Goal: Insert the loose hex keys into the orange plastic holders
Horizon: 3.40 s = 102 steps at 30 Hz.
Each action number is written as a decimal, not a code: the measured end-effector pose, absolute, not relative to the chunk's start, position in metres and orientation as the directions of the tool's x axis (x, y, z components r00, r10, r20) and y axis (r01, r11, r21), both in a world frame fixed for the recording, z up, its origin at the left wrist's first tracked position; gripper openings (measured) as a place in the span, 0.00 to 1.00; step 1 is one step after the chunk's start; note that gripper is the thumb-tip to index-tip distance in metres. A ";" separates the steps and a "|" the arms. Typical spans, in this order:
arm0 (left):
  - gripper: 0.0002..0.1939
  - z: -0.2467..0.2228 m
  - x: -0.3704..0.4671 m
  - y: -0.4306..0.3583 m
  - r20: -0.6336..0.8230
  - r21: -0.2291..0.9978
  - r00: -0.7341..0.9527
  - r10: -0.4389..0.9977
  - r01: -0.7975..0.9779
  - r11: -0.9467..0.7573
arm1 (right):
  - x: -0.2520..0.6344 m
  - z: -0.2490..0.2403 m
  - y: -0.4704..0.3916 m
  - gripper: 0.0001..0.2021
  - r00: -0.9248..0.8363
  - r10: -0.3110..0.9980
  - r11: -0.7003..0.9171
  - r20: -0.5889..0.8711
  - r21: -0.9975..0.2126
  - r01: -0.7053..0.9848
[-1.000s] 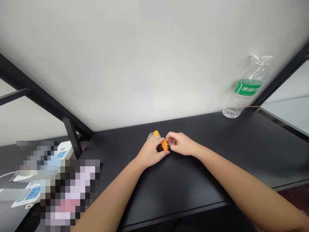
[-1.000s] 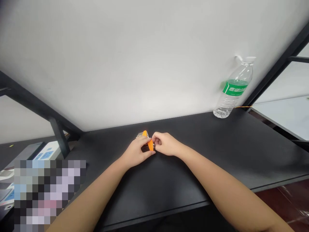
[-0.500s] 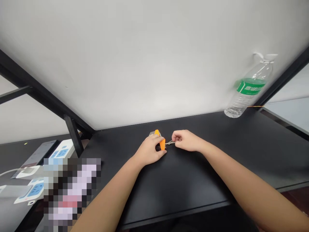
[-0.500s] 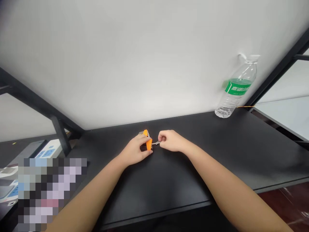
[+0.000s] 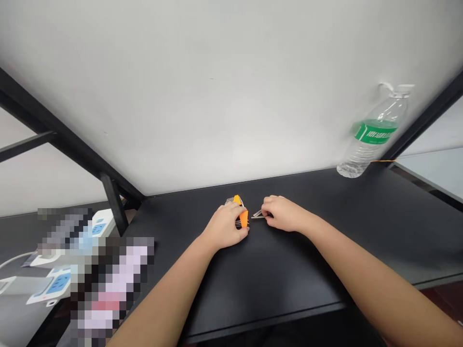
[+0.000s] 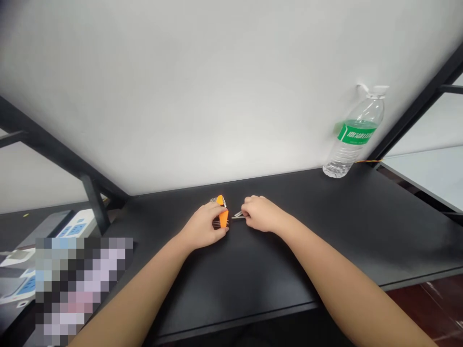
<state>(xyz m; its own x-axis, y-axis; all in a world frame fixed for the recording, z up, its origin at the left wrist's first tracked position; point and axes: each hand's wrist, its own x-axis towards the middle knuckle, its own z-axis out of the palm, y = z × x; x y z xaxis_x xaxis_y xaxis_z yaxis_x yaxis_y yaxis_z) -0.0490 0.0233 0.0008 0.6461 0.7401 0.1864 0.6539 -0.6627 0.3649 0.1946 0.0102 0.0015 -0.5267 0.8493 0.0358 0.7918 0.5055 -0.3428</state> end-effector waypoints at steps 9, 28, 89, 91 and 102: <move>0.17 0.002 -0.045 0.020 0.289 0.437 0.582 0.760 0.627 -0.645 | 0.205 -0.006 0.018 0.12 -0.521 0.849 0.513 0.084 -0.361 0.778; 0.09 -0.001 -0.044 0.024 0.239 0.465 0.602 0.762 0.618 -0.634 | 0.170 -0.014 0.013 0.07 -0.418 0.904 0.263 0.089 -0.887 0.379; 0.15 -0.005 -0.046 0.027 0.241 0.529 0.626 0.742 0.556 -0.641 | 0.184 -0.008 0.016 0.12 -0.513 0.839 0.025 -0.179 -0.930 0.366; 0.17 -0.006 -0.046 0.028 0.241 0.533 0.625 0.742 0.554 -0.639 | 0.184 -0.009 0.017 0.12 -0.519 0.835 0.016 -0.181 -0.935 0.353; 0.11 -0.004 -0.046 0.026 0.221 0.472 0.627 0.747 0.602 -0.644 | 0.179 0.001 0.011 0.03 -0.415 0.869 -0.057 -0.271 -0.886 0.460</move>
